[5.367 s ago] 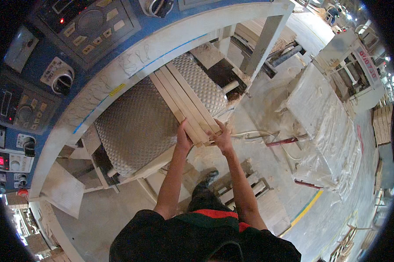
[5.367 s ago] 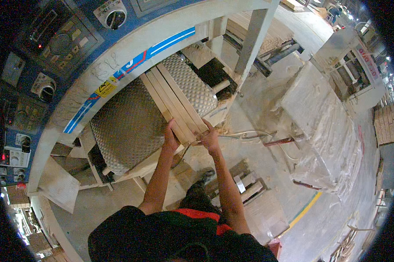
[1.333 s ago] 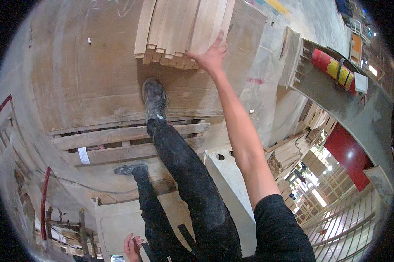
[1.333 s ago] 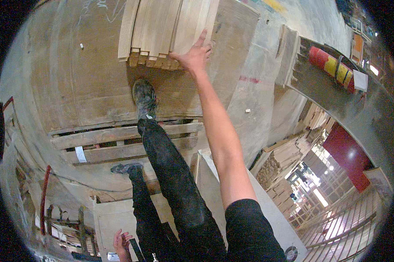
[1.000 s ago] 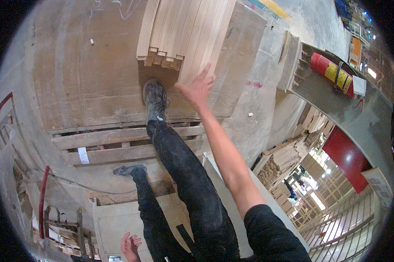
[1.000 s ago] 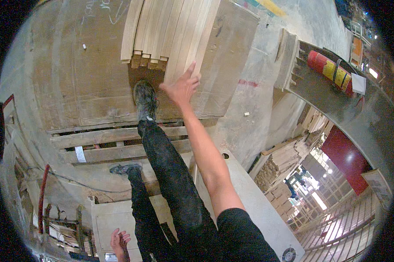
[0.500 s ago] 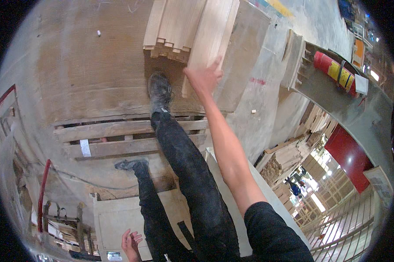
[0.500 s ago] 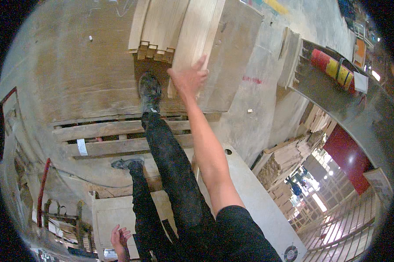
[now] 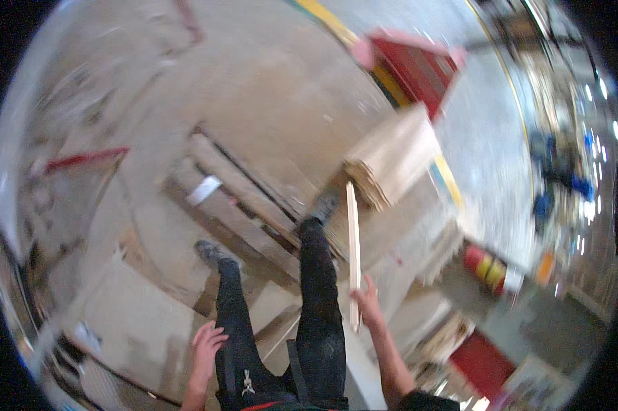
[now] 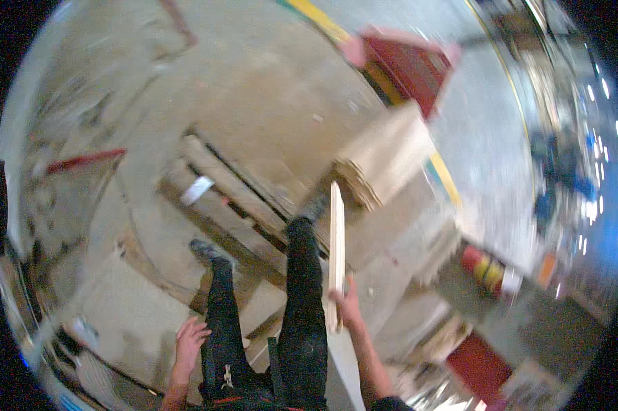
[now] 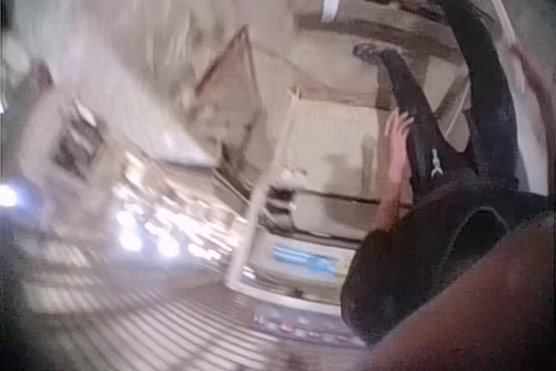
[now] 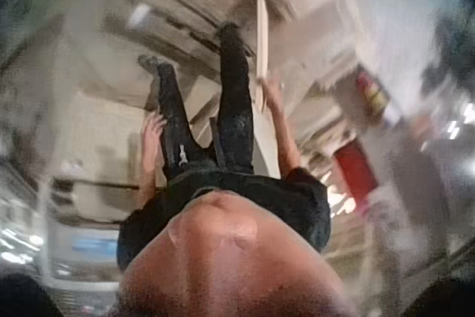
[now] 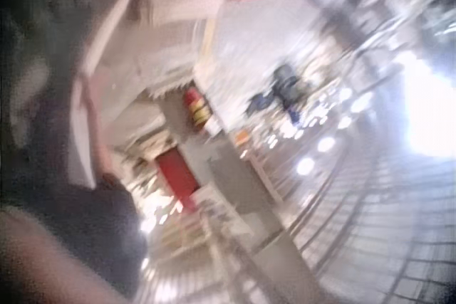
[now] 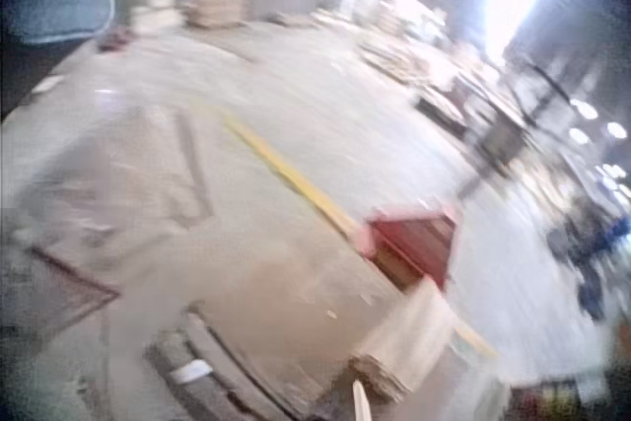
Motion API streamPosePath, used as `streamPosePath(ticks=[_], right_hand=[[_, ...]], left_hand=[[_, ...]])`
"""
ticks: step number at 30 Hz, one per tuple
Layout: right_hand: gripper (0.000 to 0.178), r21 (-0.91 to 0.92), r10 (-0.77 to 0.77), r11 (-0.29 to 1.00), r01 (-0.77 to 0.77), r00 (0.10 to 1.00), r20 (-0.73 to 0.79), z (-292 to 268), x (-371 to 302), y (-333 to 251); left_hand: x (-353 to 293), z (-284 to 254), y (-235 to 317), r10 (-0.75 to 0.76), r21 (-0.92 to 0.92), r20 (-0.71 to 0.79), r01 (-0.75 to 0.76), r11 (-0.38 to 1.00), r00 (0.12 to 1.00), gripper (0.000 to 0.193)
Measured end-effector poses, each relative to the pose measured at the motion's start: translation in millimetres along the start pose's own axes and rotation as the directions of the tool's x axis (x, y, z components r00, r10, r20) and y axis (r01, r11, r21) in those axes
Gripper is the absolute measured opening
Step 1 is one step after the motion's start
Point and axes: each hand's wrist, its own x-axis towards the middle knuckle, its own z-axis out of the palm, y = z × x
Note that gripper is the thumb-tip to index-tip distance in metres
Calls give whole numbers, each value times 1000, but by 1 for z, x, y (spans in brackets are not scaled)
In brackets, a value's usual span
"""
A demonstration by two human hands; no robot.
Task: The person repeatedly picks up wooden planks from a stack and feeds them one by one into a woodworking machine. The planks are then placed onto a growing stack on the floor.
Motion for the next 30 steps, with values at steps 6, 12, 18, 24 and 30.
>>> streamPosePath(ticks=[6, 12, 18, 24, 30], right_hand=[[100, -351, -321, 749, 563, 770, 551, 166, -172, -69], [105, -150, -210, -38, 988, 139, 968, 342, -302, -114], [114, 246, 145, -607, 756, -199, 969, 487, -453, -27], [119, 463, 271, -659, 593, -386, 882, 577, -516, 74], [119, 483, 243, -613, 625, -433, 868, 657, -516, 175]], left_hand=[[-39, -82, -2, 235, -502, 249, -83, 861, 939, 39], [-80, -142, 22, 718, -957, 84, -144, 251, 691, 63], [-118, -261, -3, 716, -834, -551, -278, -476, 428, 73], [-121, -380, -59, 595, -575, -800, -377, -726, 73, 69], [-122, -304, -85, 565, -786, -581, -221, -578, 586, 94]])
